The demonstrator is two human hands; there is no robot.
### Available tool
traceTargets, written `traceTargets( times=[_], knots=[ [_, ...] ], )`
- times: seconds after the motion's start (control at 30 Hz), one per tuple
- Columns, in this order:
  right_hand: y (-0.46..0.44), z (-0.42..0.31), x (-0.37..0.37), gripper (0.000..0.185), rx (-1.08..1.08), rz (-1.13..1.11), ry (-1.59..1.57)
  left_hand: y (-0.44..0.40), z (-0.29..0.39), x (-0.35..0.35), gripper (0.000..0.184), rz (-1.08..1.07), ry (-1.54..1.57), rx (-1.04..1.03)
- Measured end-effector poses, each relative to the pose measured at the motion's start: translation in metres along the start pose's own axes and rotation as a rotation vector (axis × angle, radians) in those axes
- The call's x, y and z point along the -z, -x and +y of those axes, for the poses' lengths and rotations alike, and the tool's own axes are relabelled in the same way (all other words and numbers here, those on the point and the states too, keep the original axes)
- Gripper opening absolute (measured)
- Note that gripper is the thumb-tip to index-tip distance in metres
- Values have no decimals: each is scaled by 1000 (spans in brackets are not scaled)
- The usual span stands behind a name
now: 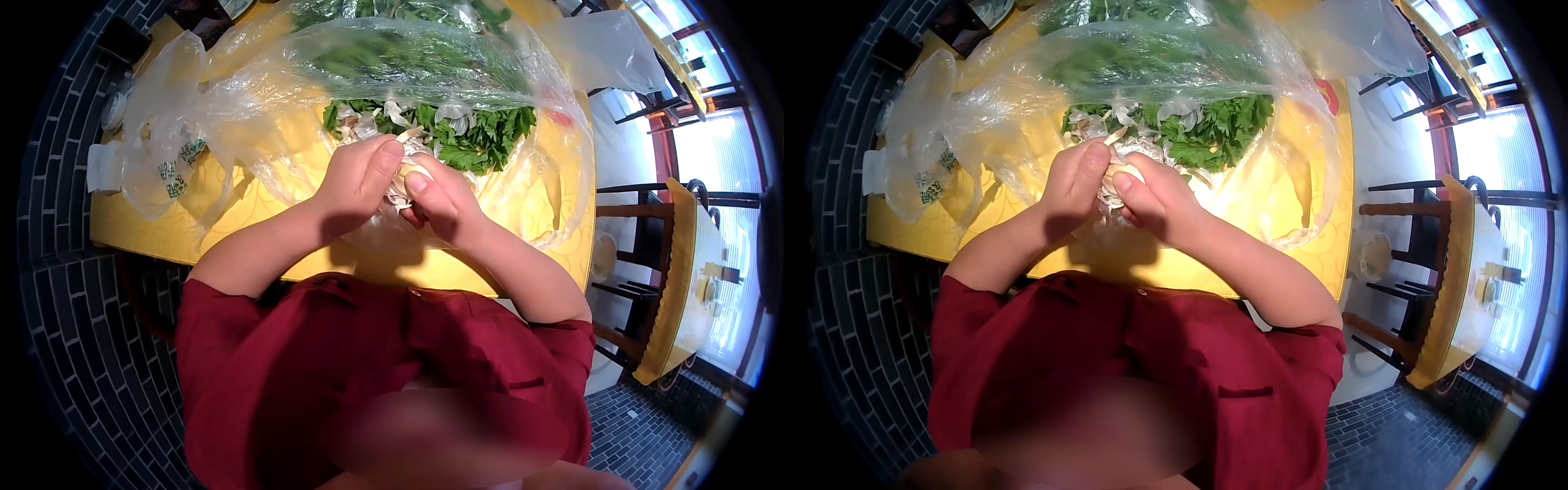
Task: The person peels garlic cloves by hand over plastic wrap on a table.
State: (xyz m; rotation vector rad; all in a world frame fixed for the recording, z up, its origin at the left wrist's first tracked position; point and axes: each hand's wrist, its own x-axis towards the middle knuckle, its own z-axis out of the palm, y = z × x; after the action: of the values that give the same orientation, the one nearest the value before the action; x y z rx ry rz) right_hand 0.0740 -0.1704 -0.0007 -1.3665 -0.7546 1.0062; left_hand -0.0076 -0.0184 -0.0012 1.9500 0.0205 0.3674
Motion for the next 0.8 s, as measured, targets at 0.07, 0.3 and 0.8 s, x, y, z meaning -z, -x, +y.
traceTargets(
  times=[0.07, 0.3, 0.8],
  knots=[
    [-2, -2, -2, 35, -23, -5, -53, 0, -5, -2, 37, 27, 81, 8],
    [0, 8, 9, 38, 40, -171, -421, -6, -13, 10, 31, 57, 202, 96],
    [2, 3, 19, 34, -159, -173, -551, -14, 11, 28, 40, -69, -201, -478]
  ],
)
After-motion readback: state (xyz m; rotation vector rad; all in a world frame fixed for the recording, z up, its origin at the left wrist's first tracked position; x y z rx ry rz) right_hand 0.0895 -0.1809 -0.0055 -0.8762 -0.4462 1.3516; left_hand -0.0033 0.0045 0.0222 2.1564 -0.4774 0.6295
